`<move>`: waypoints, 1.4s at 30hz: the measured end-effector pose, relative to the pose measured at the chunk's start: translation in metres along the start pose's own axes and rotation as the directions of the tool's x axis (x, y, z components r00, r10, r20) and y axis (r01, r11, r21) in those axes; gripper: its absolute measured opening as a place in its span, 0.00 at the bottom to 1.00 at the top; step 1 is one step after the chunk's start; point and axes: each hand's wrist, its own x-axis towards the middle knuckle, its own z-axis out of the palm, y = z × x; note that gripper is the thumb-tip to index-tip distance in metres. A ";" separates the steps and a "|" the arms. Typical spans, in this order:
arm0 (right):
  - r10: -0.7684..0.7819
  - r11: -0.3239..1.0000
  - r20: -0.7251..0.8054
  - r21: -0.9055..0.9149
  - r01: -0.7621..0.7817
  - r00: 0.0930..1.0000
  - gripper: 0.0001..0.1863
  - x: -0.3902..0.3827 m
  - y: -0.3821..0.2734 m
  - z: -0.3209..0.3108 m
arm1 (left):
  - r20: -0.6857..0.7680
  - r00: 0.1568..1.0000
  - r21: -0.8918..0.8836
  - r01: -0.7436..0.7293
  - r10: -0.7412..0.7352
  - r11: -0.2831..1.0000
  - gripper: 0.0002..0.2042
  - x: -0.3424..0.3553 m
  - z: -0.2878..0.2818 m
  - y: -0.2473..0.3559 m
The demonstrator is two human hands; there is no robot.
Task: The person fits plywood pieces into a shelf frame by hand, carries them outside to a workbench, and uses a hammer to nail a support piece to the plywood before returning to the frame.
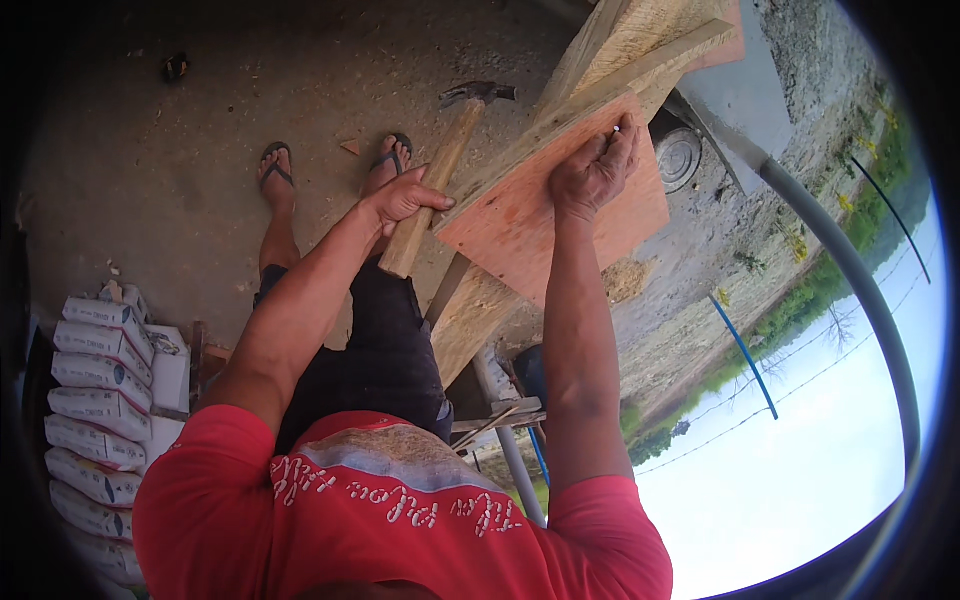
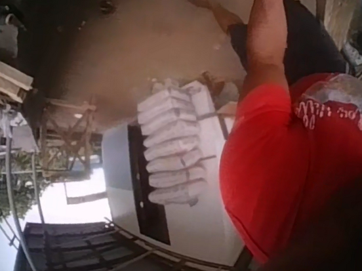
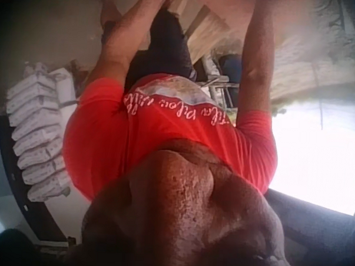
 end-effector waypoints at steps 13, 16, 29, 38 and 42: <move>0.018 1.000 0.028 -0.003 -0.017 0.999 0.23 -0.001 0.007 -0.002 | 0.136 0.989 -0.124 0.070 -0.053 0.990 0.31 0.001 -0.003 0.008; 0.016 1.000 0.032 -0.018 -0.016 0.999 0.24 -0.001 0.006 0.000 | 0.162 0.986 -0.162 0.054 -0.028 0.985 0.35 0.004 0.000 0.012; 0.079 0.997 0.047 0.000 -0.079 0.996 0.24 -0.002 -0.002 -0.004 | 0.388 0.917 0.008 0.094 -0.089 0.996 0.40 0.018 0.002 0.032; 0.087 0.992 0.028 0.086 -0.090 0.996 0.13 -0.001 -0.002 -0.001 | 0.375 0.925 -0.006 0.066 -0.059 0.998 0.39 0.021 0.001 0.026; 0.093 0.994 0.043 0.054 -0.095 0.995 0.11 -0.001 -0.005 -0.003 | 0.443 0.893 -0.004 0.085 -0.075 0.996 0.38 0.020 0.001 0.031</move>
